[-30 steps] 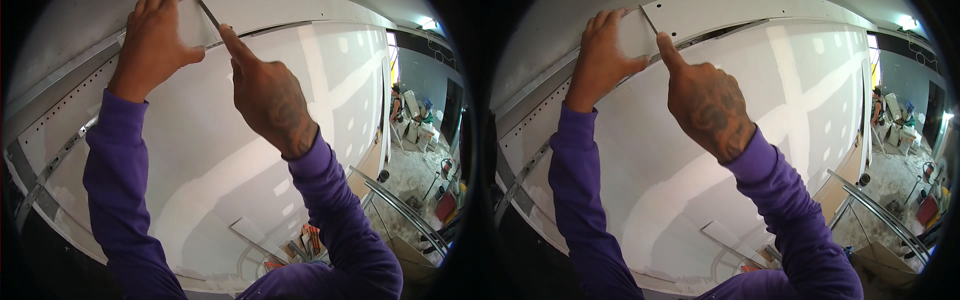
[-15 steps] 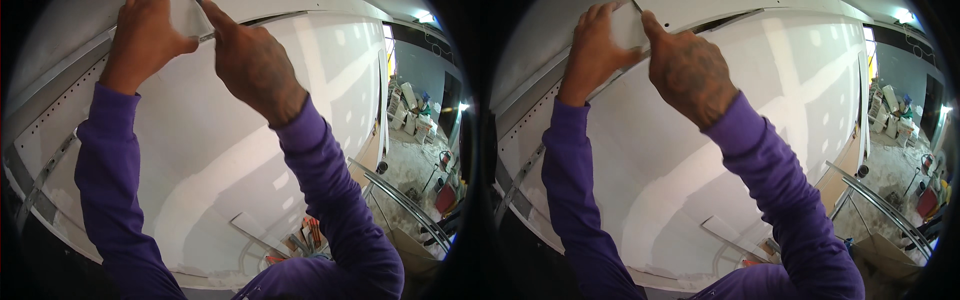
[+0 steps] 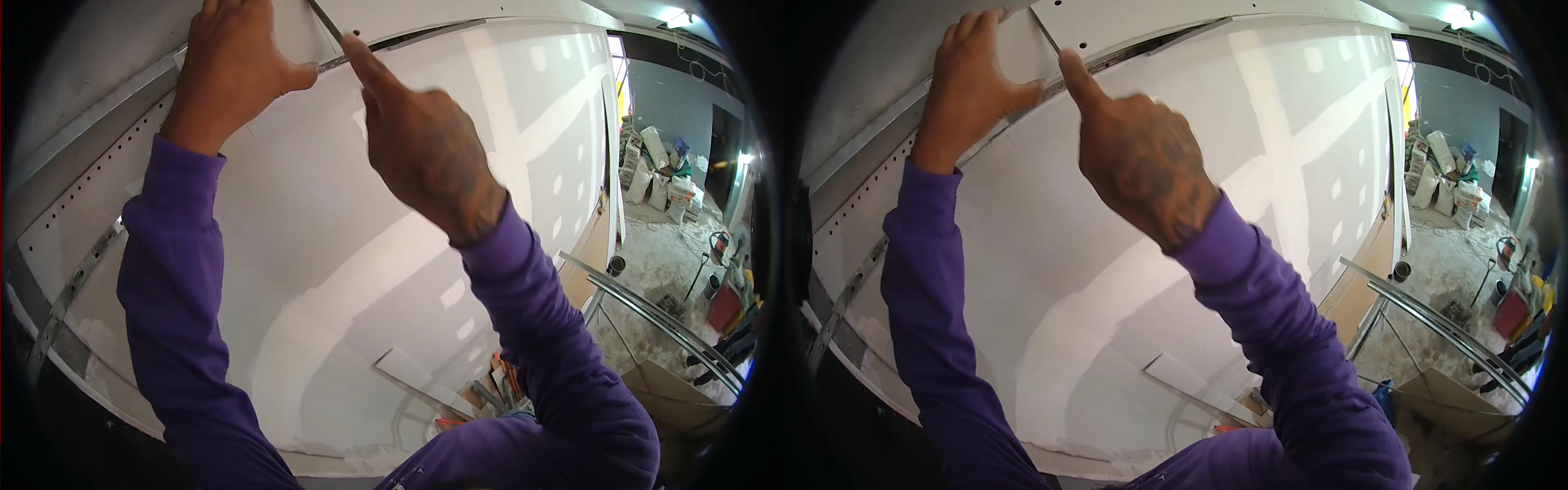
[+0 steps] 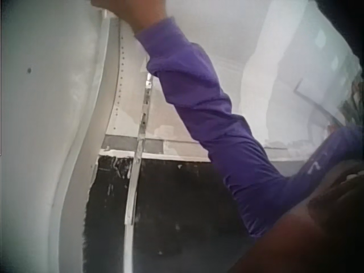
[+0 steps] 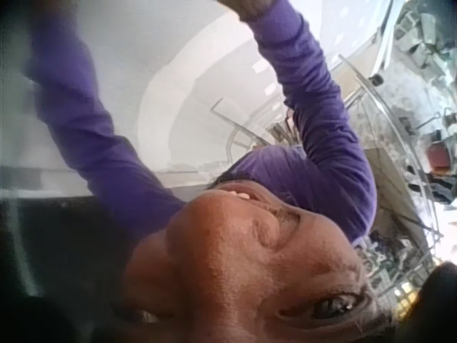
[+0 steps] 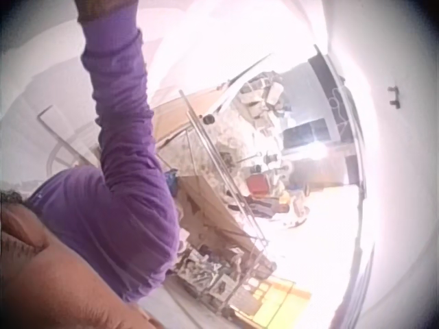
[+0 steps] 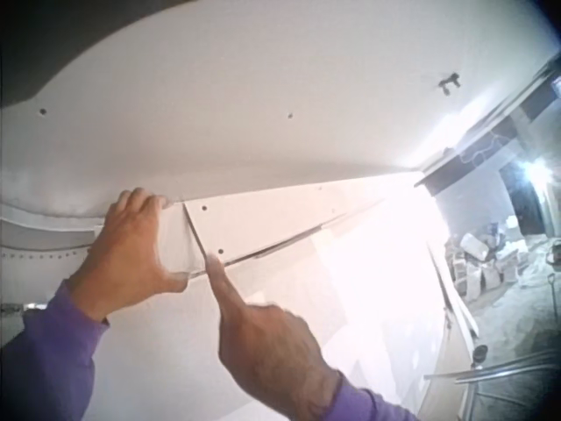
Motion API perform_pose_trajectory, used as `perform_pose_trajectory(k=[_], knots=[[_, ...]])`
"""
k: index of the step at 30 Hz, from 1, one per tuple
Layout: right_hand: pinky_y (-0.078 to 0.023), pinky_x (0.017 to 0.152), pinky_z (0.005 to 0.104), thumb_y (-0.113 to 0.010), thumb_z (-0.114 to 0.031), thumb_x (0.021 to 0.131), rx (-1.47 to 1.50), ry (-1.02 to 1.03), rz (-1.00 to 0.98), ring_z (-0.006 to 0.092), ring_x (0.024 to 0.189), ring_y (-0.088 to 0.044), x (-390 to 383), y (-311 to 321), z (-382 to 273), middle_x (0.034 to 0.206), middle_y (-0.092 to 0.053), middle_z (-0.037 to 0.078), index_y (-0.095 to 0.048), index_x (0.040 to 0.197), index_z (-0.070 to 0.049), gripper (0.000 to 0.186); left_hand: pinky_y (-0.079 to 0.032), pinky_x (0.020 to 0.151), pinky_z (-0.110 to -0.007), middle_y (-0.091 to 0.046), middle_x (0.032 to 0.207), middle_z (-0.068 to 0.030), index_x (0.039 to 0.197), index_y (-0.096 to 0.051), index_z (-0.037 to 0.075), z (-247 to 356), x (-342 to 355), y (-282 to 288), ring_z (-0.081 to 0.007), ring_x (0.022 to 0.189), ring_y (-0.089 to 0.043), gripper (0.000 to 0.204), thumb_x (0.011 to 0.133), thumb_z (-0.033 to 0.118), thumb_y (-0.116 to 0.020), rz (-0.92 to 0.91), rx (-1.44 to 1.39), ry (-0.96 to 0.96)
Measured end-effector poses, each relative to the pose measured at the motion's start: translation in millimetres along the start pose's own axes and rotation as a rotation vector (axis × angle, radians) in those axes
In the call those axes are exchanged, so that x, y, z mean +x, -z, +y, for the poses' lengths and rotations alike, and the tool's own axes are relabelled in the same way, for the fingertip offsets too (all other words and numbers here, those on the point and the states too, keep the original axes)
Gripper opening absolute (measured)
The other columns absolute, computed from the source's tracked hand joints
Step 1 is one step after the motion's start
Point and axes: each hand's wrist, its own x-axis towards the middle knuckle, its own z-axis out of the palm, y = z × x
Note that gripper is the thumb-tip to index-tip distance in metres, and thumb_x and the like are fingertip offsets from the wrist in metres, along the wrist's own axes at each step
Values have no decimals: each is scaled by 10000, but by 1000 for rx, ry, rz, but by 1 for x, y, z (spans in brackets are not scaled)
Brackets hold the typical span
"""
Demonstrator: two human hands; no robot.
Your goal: Fastening a sheet of drywall to a curved metal frame using a power drill and then trimming the excess edge with a utility knife.
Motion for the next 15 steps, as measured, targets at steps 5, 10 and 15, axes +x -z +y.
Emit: perform_pose_trajectory(k=[5, 10, 15], knots=[[-499, 504, 466, -549, -55, 985, -14, 125, 144, 383, 521, -623, 23, -14, 10, 630, -624, 197, -497, 1476, -93, 495, -410, 1121, -434, -525, 1273, -250, 1316, -500, -141, -8, 7, -8, -389, 1263, -485, 895, 621, 261, -894, -32, -23, -5], [-546, 585, 528, -511, -23, 892, 41, -3, -2, 424, 576, -655, 1, -5, -1, 616, -622, 217, -511, 1466, -66, 576, -414, 1111, -440, -531, 1271, -253, 1300, -511, -142, -12, -1, -9, -394, 1254, -489, 875, 616, 250, -892, 27, 9, -37], [-550, 588, 533, -510, -26, 899, 36, 73, 74, 419, 578, -662, 27, -13, 5, 617, -627, 209, -453, 1522, -119, 633, -408, 1124, -444, -529, 1287, -259, 1304, -505, -146, -16, 7, -14, -405, 1277, -479, 883, 613, 243, -895, 18, -61, -67]])
